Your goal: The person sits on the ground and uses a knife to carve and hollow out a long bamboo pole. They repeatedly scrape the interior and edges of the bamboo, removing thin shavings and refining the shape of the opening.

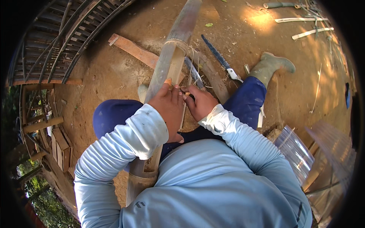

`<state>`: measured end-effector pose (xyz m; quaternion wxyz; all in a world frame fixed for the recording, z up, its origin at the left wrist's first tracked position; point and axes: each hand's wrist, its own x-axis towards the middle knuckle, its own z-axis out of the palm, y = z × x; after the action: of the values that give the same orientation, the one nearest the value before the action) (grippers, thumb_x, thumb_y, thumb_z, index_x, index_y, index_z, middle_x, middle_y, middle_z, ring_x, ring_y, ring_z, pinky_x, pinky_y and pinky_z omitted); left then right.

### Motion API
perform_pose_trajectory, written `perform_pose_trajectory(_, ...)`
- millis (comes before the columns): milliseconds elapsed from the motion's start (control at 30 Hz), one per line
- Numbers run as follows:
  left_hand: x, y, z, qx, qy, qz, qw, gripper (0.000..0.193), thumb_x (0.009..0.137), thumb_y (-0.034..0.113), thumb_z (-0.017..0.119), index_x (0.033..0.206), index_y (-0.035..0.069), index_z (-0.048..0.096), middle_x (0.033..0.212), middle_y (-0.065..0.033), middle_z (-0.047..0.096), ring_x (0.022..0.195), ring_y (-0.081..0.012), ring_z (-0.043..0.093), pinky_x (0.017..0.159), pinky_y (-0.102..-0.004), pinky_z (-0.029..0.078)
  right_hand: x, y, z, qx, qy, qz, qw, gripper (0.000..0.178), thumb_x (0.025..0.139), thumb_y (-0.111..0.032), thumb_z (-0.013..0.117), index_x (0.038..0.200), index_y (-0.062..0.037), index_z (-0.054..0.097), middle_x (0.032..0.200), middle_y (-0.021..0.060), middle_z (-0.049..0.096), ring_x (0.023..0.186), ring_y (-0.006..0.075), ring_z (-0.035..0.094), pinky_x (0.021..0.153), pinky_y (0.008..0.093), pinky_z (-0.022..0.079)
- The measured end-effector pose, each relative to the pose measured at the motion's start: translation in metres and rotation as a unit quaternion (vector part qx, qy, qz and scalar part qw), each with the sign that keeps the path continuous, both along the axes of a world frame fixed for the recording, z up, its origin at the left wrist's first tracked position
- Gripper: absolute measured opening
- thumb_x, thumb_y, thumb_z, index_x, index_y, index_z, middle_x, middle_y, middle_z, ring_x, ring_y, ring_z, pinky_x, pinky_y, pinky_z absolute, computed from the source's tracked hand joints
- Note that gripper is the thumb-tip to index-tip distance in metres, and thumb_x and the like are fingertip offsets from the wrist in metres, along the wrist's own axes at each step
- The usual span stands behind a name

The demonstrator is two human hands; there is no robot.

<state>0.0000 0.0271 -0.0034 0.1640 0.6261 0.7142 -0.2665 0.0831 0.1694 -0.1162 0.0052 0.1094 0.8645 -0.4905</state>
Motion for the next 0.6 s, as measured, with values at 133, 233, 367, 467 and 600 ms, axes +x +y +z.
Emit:
perform_pose_trajectory(133,0.006,-0.005,0.01,-0.028,-0.008,-0.009,1.0,0.121,0.071,0.078,0.069,0.144,-0.015,0.042,0.149,-0.0339,0.045,0.144,-0.0364,0.042,0.126,-0.05,0.009,0.009,-0.005,0.006,0.054,-0.009,0.027,0.998,0.029,0.097,-0.02,0.062,0.123,-0.0061,0.06,0.107,0.0226,0.071,0.099,0.0438,0.067,0.082,0.0486,0.053)
perform_pose_trajectory(233,-0.004,0.003,-0.003,-0.006,-0.008,-0.001,1.0,0.121,0.07,0.077,0.07,0.144,-0.015,0.042,0.148,-0.0341,0.046,0.143,-0.0373,0.044,0.126,-0.0513,0.009,-0.001,0.0,-0.013,-0.002,0.037,-0.003,0.999,0.028,0.097,-0.02,0.063,0.122,-0.0071,0.061,0.107,0.0222,0.071,0.099,0.0427,0.068,0.084,0.0487,0.053)
perform_pose_trajectory(367,0.003,0.001,0.008,-0.03,-0.001,-0.004,1.0,0.122,0.072,0.077,0.068,0.145,-0.016,0.039,0.15,-0.0338,0.044,0.145,-0.0366,0.041,0.126,-0.051,0.008,0.007,-0.004,0.004,0.02,0.007,0.008,1.0,0.027,0.099,-0.019,0.061,0.122,-0.0052,0.06,0.107,0.0225,0.071,0.099,0.0435,0.068,0.085,0.0485,0.053)
perform_pose_trajectory(467,0.002,-0.002,0.0,-0.028,-0.002,-0.008,1.0,0.121,0.073,0.077,0.068,0.146,-0.015,0.039,0.151,-0.0337,0.042,0.145,-0.0359,0.04,0.126,-0.0502,0.006,0.008,-0.003,-0.007,0.007,0.017,0.004,1.0,0.027,0.1,-0.02,0.06,0.122,-0.0051,0.06,0.106,0.0227,0.071,0.097,0.0444,0.068,0.082,0.0491,0.053)
perform_pose_trajectory(600,-0.008,0.014,-0.004,-0.03,0.008,0.004,1.0,0.121,0.072,0.077,0.068,0.146,-0.014,0.039,0.151,-0.0339,0.042,0.145,-0.0362,0.04,0.126,-0.0505,0.005,-0.008,0.004,-0.004,-0.009,-0.015,-0.011,1.0,0.026,0.1,-0.021,0.059,0.122,-0.0054,0.06,0.107,0.0228,0.071,0.097,0.044,0.068,0.082,0.0495,0.053)
